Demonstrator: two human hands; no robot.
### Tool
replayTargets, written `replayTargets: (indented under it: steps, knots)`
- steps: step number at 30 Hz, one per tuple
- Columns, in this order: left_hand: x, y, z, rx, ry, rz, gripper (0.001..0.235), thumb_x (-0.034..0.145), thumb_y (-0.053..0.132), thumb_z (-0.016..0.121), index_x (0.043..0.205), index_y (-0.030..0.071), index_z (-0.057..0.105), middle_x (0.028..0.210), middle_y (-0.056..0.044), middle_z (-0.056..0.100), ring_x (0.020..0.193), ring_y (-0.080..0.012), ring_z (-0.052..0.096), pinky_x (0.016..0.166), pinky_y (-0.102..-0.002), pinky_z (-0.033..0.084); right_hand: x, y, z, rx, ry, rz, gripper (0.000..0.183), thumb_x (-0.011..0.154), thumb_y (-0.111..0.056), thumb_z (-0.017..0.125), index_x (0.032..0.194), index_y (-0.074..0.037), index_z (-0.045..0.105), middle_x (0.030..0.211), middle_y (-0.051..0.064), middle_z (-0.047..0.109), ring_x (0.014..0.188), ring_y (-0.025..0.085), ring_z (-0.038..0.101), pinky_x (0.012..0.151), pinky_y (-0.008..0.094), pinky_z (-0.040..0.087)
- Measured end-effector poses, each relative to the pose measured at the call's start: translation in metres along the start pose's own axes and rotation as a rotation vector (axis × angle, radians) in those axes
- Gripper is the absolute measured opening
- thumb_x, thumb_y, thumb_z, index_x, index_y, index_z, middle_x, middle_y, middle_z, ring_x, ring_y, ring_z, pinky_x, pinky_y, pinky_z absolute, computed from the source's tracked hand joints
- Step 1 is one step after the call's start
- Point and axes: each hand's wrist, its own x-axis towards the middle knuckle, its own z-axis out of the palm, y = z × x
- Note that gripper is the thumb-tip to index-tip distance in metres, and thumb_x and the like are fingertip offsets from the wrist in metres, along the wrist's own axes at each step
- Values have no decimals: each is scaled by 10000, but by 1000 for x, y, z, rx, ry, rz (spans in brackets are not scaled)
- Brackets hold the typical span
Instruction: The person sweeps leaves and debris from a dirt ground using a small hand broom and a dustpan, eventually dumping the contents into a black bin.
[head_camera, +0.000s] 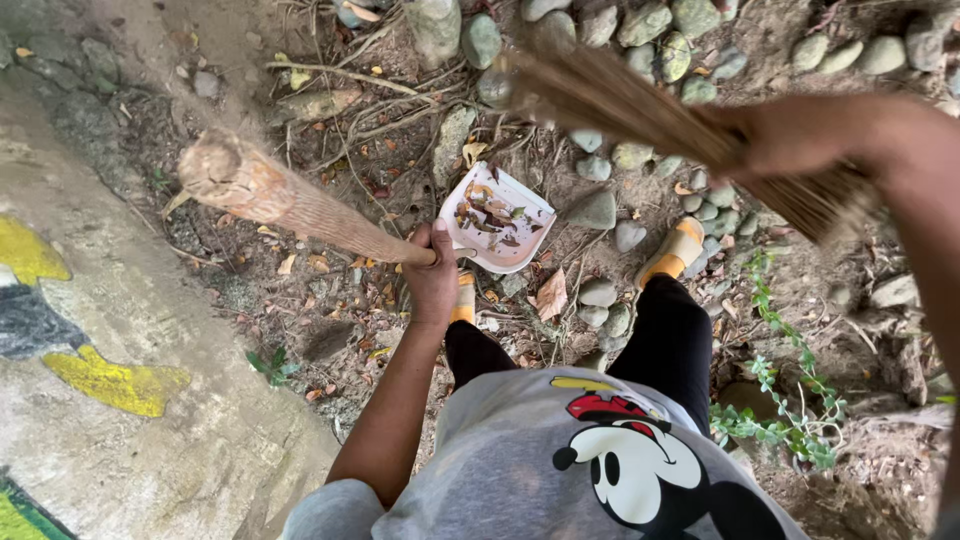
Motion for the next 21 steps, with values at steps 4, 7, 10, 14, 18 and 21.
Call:
replayTargets:
  steps: [4,7,10,14,18,21]
  knots:
    - [2,6,3,87,-40,-59,342,1098,241,498,821,45,539,695,-8,506,647,-107,485,588,-319,385,70,-76,-41,115,178,116,949,956,-334,698,1711,-382,126,1313,327,633,986,489,733,966,612,589]
    - [7,1,4,13,-42,-55,348,1090,262,521,817,49,554,673,-21,504,630,-122,459,594,-336,380,103,-92,-23,90,201,103,865,972,-334,678,1687,-350,192,1357,323,624,1021,455,734,1006,569,569]
    - [8,-1,2,81,-59,-83,391,1097,290,532,797,41,503,663,-40,464,629,-136,451,596,-349,372,87,-91,-4,-334,84,97,929,981,-415,706,1648,-365,61,1476,272,408,1081,405,620,904,615,514]
    - [6,3,-4,111,-92,-39,399,1091,298,535,795,39,470,707,-31,467,647,-139,471,595,-355,391,1,-60,3,-250,-120,219,903,994,-317,652,1688,-446,89,1052,206,748,713,264,691,713,417,651]
    - [12,4,0,91,-76,46,376,1086,275,535,797,38,494,683,-44,455,635,-160,453,603,-366,390,-20,-62,-13,-297,-89,191,947,994,-351,663,1699,-412,34,926,192,796,655,236,671,698,422,659]
    - [9,-2,0,113,-89,9,400,1086,271,540,773,30,484,671,-56,441,626,-164,445,598,-370,378,5,-75,-32,-142,59,269,858,1015,-282,640,1690,-428,131,978,206,713,688,321,703,703,500,635]
